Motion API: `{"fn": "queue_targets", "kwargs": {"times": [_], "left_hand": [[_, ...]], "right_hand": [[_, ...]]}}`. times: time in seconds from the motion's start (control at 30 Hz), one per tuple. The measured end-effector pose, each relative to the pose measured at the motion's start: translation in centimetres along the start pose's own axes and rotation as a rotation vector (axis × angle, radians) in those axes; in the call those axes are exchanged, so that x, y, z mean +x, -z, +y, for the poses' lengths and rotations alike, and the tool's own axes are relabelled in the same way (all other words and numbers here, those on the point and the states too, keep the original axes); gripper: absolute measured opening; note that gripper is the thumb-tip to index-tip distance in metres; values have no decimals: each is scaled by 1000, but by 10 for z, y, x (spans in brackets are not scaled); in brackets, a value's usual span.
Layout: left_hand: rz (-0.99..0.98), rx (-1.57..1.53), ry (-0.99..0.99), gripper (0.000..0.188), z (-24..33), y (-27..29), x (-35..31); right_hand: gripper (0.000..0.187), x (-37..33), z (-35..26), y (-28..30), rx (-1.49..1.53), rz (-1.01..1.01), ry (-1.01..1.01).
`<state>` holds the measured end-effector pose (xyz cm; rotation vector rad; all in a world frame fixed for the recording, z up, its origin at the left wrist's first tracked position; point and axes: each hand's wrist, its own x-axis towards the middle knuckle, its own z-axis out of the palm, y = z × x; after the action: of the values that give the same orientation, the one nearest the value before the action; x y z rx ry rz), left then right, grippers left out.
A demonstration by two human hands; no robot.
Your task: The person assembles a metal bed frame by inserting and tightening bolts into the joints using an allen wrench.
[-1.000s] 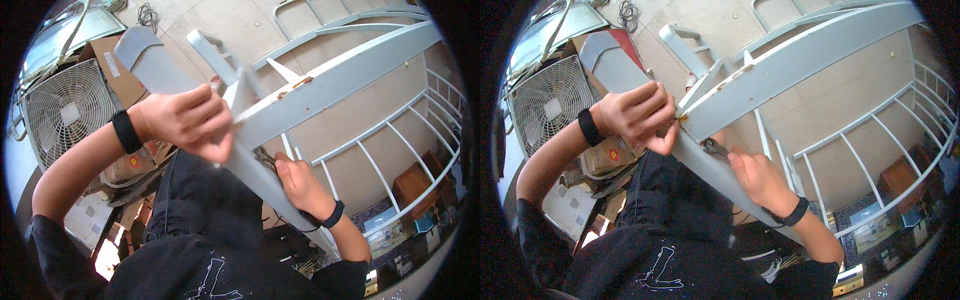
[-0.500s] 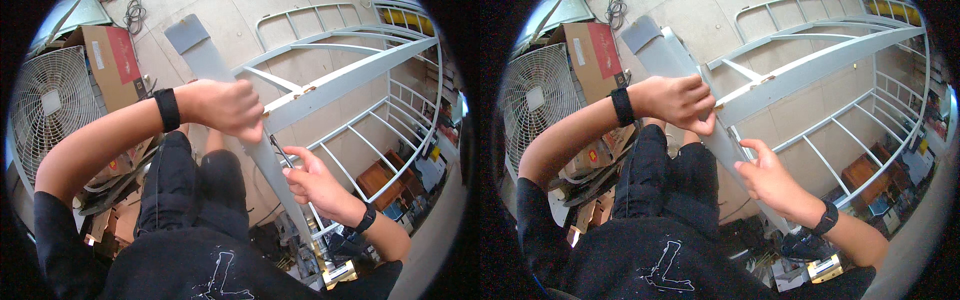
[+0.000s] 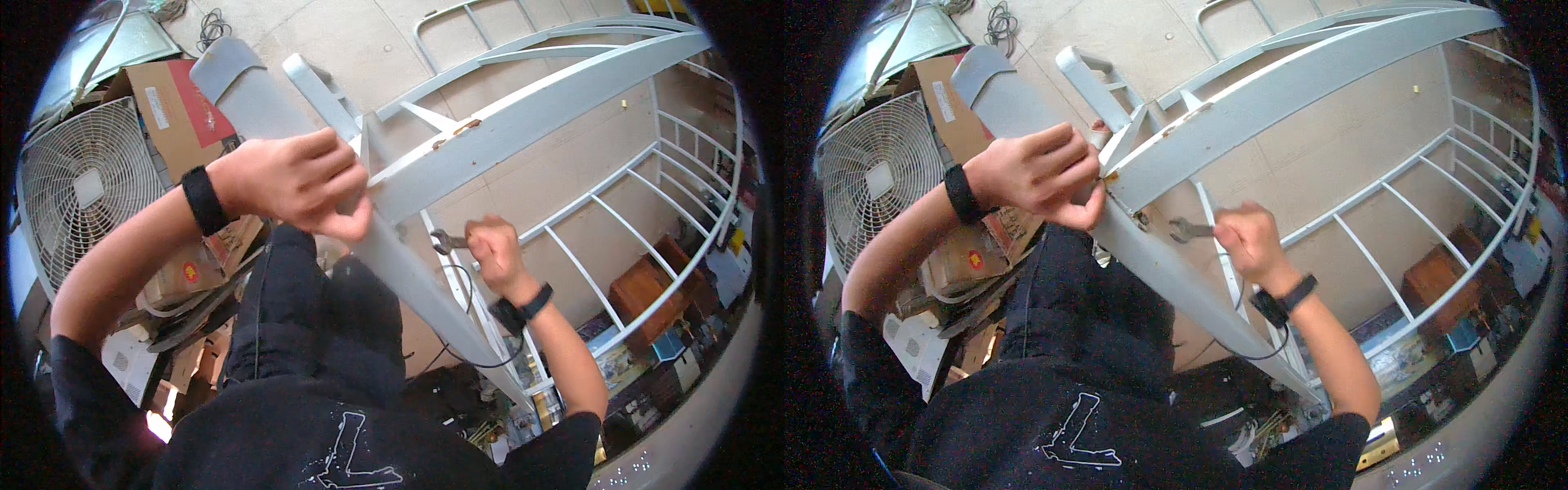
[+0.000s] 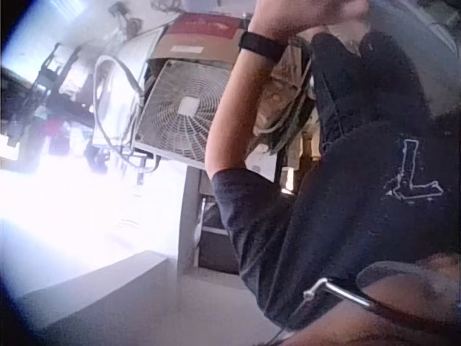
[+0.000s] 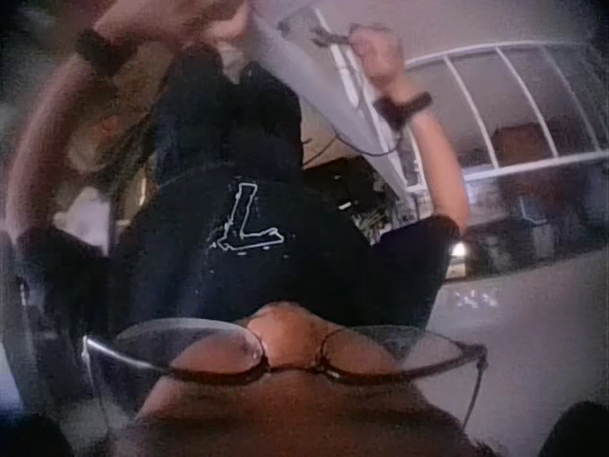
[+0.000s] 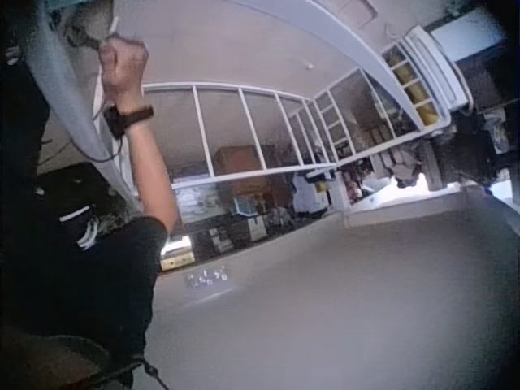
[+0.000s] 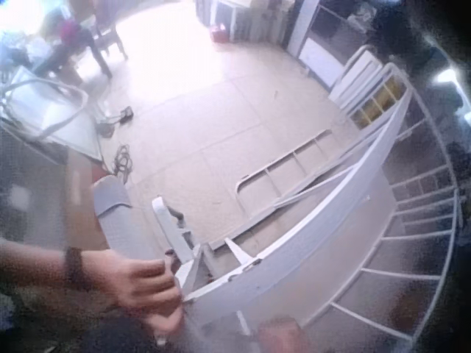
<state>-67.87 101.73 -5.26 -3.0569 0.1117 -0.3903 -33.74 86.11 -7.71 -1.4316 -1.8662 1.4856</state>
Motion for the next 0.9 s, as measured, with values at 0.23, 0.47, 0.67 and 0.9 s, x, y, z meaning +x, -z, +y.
{"fn": "queue_targets", "kwargs": {"times": [0.23, 0.47, 0.67, 0.9], "left_hand": [[-83, 12, -17, 34, -1, 4, 0], [-105, -20, 5, 39, -2, 4, 5], [-113, -29, 5, 37, -1, 5, 5], [-79, -8, 6, 35, 0, 2, 2]], "right_hand": [[51, 53, 58, -84, 313, 197, 312], [42, 62, 46, -100, 371, 178, 376], [31, 59, 39, -104, 323, 166, 414], [14, 53, 2, -61, 211, -60, 185]]}}
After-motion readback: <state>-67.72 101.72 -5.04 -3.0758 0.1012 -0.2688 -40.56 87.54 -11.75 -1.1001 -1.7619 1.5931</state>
